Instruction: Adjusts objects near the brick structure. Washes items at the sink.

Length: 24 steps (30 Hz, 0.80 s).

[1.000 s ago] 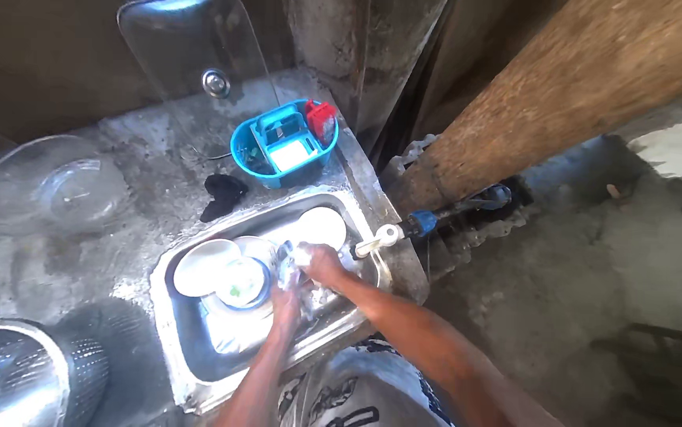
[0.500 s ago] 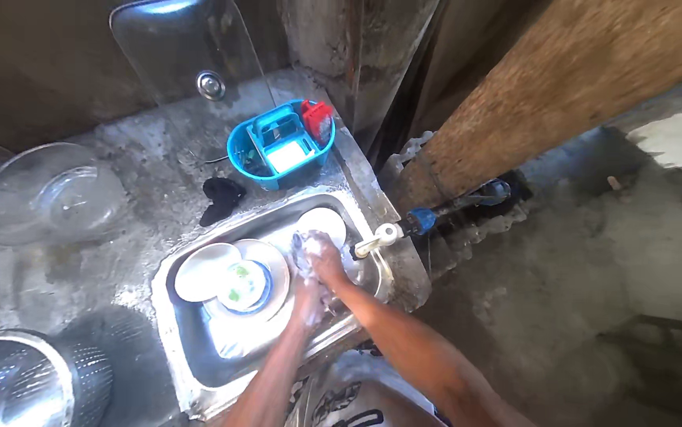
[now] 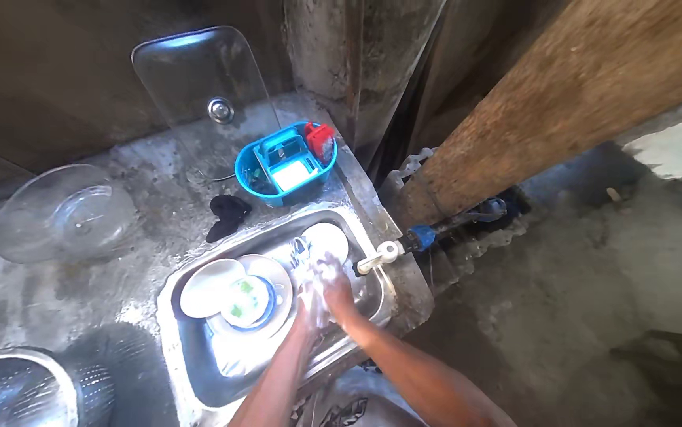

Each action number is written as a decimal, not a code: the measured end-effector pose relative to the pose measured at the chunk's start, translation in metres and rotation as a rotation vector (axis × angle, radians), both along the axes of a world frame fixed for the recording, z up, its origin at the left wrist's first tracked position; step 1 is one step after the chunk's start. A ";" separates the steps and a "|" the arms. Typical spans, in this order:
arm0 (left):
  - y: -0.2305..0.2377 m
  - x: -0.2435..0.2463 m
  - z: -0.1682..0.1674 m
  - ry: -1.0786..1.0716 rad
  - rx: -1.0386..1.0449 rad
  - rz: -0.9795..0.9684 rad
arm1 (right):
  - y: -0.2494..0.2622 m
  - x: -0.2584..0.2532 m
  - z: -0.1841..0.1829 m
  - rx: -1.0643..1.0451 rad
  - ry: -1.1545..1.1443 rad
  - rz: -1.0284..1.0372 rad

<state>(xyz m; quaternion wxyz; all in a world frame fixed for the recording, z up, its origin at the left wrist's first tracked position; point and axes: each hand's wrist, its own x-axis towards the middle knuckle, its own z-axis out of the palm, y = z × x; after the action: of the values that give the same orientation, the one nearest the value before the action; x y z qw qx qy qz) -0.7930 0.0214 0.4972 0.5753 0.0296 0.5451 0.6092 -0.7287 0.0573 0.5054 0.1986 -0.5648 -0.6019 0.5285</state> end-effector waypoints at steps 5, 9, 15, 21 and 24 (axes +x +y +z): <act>0.008 -0.011 -0.012 0.097 -0.041 0.097 | -0.035 0.002 -0.009 0.111 0.042 0.148; 0.004 0.008 0.004 0.173 -0.236 -0.042 | 0.019 0.007 -0.013 -0.064 -0.354 0.120; -0.027 -0.014 -0.007 0.140 -0.231 -0.218 | 0.031 0.034 -0.015 -0.113 -0.645 0.449; -0.046 -0.036 -0.007 -0.312 -0.050 -0.398 | 0.025 0.043 -0.010 -0.253 0.017 0.226; -0.044 -0.029 -0.004 -0.406 -0.020 -0.525 | 0.022 0.039 -0.010 -0.387 0.272 0.019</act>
<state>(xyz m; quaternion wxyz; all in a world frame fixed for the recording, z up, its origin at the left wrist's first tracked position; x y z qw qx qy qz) -0.8215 -0.0230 0.4930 0.8098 0.0414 0.3988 0.4283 -0.6899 0.0788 0.4953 0.1609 -0.5101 -0.4626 0.7070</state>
